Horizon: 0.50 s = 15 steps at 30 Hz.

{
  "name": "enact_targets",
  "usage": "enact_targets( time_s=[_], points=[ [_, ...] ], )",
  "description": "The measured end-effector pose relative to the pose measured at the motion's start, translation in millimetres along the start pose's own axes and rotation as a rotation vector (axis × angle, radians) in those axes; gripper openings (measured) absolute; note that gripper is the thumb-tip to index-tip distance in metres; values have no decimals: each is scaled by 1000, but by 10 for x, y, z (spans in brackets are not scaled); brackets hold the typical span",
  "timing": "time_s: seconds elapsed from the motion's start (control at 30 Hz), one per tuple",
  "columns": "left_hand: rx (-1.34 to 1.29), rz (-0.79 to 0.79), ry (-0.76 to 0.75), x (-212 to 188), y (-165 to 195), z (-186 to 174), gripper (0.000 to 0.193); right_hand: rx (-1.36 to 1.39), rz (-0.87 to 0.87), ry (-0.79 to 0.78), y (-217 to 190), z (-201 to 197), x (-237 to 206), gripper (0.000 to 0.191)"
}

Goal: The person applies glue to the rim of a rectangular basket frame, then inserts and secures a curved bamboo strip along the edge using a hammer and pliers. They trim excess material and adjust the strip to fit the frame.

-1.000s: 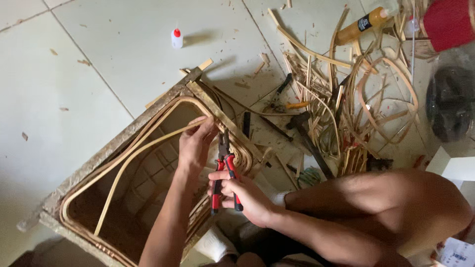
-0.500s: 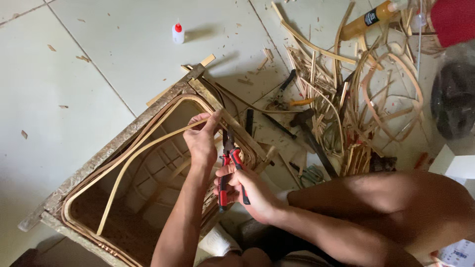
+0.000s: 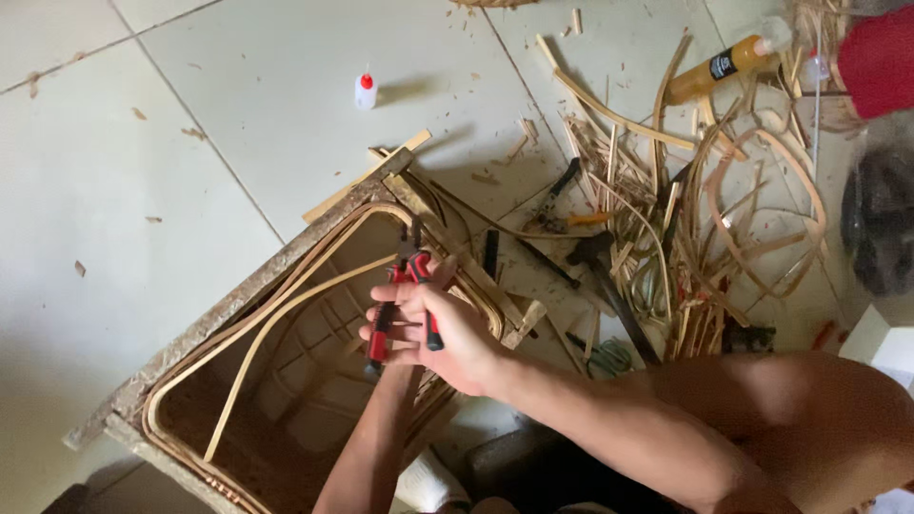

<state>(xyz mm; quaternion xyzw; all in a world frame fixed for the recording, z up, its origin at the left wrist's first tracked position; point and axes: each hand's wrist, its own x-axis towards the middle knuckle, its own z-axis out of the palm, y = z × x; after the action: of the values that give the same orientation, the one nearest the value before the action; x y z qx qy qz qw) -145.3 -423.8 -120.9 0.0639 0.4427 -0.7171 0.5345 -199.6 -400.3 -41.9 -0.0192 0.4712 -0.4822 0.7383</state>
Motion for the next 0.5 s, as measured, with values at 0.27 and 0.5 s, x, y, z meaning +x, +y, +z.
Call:
enact_targets(
  time_s=[0.27, 0.5],
  points=[
    [-820, 239, -41, -214, -277, -32, 21, 64, -101, 265, 316, 154, 207, 39],
    [-905, 191, -66, -232, -332, 71, 19, 58, -162, 276, 223, 268, 168, 42]
  ],
)
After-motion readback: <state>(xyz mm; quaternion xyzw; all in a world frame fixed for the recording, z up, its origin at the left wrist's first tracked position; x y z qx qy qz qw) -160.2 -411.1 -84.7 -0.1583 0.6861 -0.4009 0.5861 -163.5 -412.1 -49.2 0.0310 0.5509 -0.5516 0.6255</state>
